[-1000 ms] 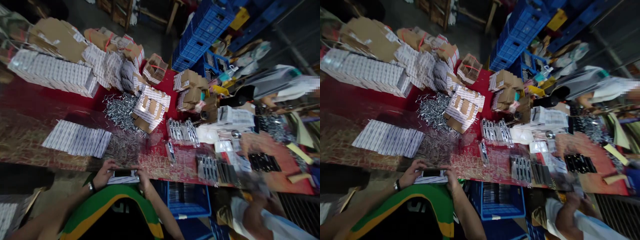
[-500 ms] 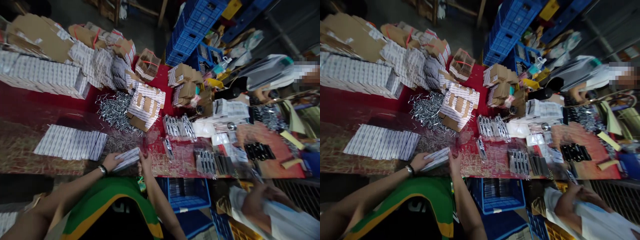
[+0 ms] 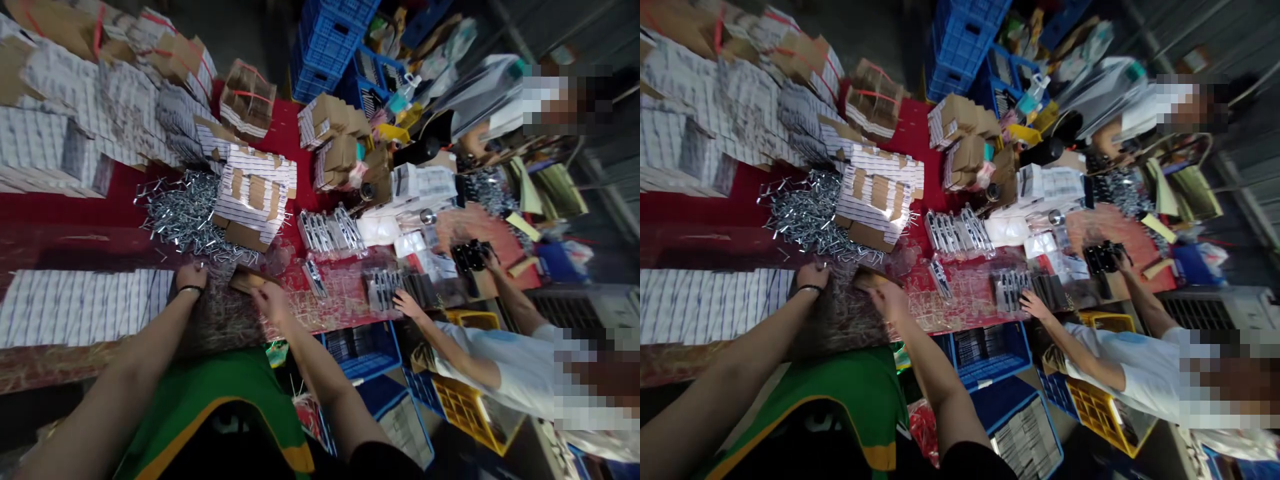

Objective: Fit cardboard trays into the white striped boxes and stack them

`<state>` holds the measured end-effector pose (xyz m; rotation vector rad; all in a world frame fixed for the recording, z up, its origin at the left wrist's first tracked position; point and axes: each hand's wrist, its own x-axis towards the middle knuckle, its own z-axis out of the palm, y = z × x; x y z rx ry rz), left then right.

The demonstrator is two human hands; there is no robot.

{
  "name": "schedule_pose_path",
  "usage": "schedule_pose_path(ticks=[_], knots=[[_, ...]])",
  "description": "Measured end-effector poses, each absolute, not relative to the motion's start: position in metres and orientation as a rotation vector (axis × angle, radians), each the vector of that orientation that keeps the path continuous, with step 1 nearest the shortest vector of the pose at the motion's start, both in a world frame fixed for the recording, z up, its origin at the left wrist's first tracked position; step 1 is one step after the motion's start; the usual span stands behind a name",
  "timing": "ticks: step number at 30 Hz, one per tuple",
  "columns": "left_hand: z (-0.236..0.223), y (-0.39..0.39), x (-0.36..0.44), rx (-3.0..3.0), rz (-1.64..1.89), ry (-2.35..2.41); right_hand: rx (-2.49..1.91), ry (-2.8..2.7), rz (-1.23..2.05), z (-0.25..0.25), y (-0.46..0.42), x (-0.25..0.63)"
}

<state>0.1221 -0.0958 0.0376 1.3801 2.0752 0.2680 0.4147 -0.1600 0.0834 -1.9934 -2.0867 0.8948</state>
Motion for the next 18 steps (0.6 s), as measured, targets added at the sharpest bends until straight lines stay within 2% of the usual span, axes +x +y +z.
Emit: schedule_pose_path(ticks=[3,5,8,11,15,18], knots=[[0.047,-0.134,0.136,1.424,0.385,2.164,-2.615,-1.56,0.374,0.091,-0.162,0.483],[0.051,-0.145,0.158,1.589,0.505,2.062,-2.825,-1.52,0.326,0.089,-0.161,0.513],[0.047,-0.133,0.19,1.903,0.491,1.675,-2.78,-1.66,0.651,0.08,-0.158,0.527],[0.038,-0.115,0.195,1.994,0.28,1.347,-2.678,-1.452,1.002,0.08,-0.161,0.526],[0.024,-0.133,0.166,1.951,0.251,1.322,-2.457,-1.426,1.221,0.088,-0.187,0.503],[0.017,-0.16,0.152,1.907,0.27,1.349,-2.044,-1.474,1.369,0.089,-0.214,0.458]])
